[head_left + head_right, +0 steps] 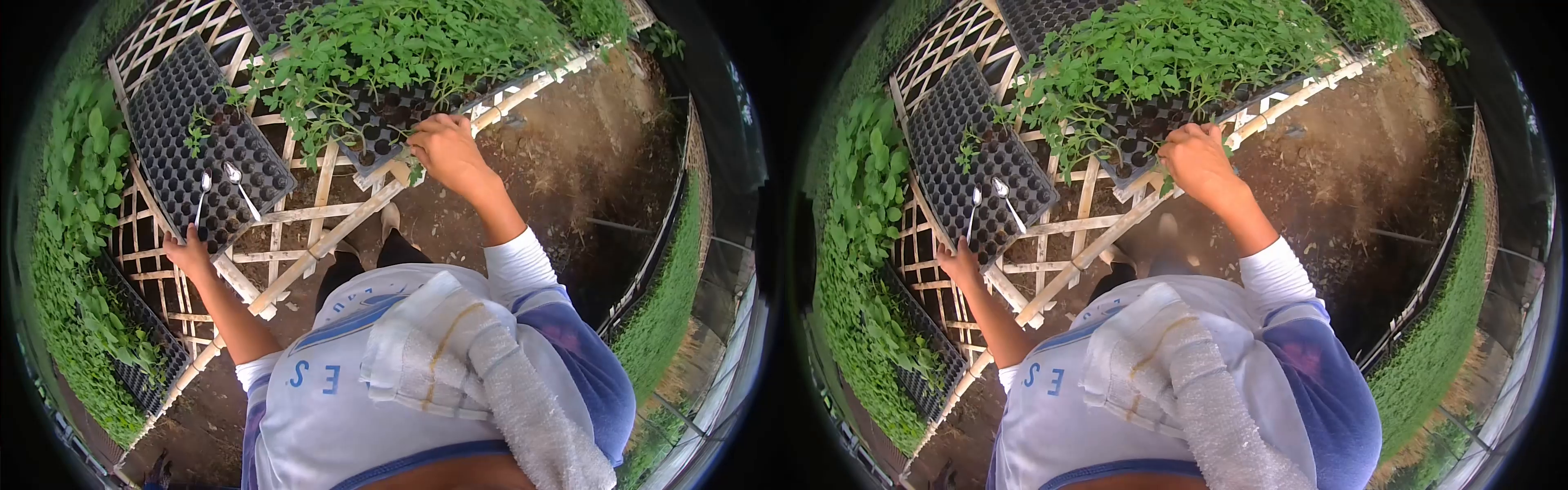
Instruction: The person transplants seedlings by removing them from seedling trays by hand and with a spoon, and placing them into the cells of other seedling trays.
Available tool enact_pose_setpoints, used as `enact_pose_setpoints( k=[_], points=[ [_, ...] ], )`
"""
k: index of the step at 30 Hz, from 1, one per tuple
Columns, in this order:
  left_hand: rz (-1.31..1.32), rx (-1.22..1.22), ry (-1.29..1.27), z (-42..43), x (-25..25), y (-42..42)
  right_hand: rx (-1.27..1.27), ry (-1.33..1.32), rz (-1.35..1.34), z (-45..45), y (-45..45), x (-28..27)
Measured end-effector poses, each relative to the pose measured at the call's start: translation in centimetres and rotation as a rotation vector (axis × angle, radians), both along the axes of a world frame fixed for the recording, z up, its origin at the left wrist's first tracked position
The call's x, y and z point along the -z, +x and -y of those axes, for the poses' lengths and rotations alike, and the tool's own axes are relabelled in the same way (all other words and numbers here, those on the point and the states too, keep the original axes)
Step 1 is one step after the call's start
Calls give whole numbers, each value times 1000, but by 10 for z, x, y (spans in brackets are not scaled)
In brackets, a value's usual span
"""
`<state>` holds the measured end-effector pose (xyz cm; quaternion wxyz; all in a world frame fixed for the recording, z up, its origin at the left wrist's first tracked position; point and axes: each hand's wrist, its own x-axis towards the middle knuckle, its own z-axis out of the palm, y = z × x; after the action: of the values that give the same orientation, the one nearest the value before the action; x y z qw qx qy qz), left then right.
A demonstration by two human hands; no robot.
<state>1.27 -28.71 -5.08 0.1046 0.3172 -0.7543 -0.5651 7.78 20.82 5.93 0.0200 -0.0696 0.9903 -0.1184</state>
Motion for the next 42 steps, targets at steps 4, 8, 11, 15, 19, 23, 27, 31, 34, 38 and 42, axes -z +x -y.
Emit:
enact_pose_setpoints(
  k=[4, 8, 11, 15, 19, 23, 27, 31, 34, 38, 42],
  points=[
    [-155, 183, -217, -91, -73, 2, -61, -108, -108, -12, 21, 3],
    [-259, 664, -159, -222, -120, -6, -177, -211, -151, -21, 32, -1],
    [-262, 833, -88, -287, -125, 0, -20, -522, -421, -46, 30, -12],
    [-177, 1173, -5, -346, -149, 38, 557, -1059, -291, -97, 10, 70],
    [-204, 1604, -234, -390, -111, 52, 319, -766, -8, -96, -11, 90],
    [-183, 1558, -532, -417, -61, 46, 59, -627, -227, -64, -34, 83],
    [-102, 1371, -701, -419, -68, 29, 159, -682, -129, -82, -28, 64],
    [-218, 1195, -630, -411, -65, 23, 379, -1262, 191, -93, -13, 79],
    [-170, 1151, -478, -408, -61, 21, 502, -1649, 238, -83, -16, 73],
    [-211, 1105, -362, -402, -58, 24, 407, -1640, 266, -82, -18, 93],
    [-228, 1041, -265, -394, -62, 30, -31, -850, -158, -85, -12, 71]
  ],
)
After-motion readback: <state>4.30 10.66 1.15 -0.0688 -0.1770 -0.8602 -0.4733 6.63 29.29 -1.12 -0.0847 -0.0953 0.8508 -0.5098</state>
